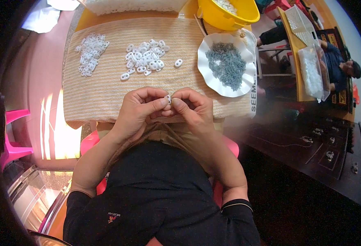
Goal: Manually assembling small white plastic clips by inserting metal components into them.
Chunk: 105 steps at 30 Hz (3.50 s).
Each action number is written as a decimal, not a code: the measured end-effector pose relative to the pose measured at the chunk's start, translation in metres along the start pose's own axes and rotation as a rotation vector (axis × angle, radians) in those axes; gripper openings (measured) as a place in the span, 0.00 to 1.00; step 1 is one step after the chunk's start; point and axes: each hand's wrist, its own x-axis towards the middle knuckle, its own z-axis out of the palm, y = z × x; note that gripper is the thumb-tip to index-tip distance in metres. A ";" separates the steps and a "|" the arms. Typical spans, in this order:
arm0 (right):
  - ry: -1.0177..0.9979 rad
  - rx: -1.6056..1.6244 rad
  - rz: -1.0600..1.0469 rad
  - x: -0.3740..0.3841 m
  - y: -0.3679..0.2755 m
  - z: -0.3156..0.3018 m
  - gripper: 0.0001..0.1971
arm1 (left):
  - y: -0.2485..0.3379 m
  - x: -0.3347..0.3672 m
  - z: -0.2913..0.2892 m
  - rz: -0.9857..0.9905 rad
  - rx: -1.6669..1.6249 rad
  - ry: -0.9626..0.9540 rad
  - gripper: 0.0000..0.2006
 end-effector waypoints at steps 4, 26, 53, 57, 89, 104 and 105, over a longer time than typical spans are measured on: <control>-0.013 0.029 0.016 0.001 -0.001 0.002 0.06 | -0.002 0.001 -0.001 0.012 0.035 0.010 0.09; -0.048 -0.036 0.024 -0.003 -0.005 -0.002 0.06 | -0.006 -0.003 0.003 0.069 0.112 0.019 0.08; -0.109 -0.117 -0.050 0.001 -0.006 -0.007 0.09 | -0.003 -0.005 0.004 0.080 0.137 -0.002 0.09; -0.089 -0.101 -0.064 -0.001 -0.005 -0.015 0.10 | -0.004 -0.005 0.003 0.080 0.092 -0.038 0.09; -0.154 -1.662 -0.723 0.084 -0.044 -0.018 0.09 | 0.006 -0.002 0.000 0.120 0.034 0.047 0.07; -0.126 -1.654 -0.716 0.042 -0.033 -0.008 0.05 | 0.011 -0.003 -0.005 0.177 -0.031 0.092 0.07; -0.159 -1.696 -0.719 0.038 -0.032 -0.007 0.06 | 0.011 -0.002 -0.005 0.175 -0.030 0.089 0.07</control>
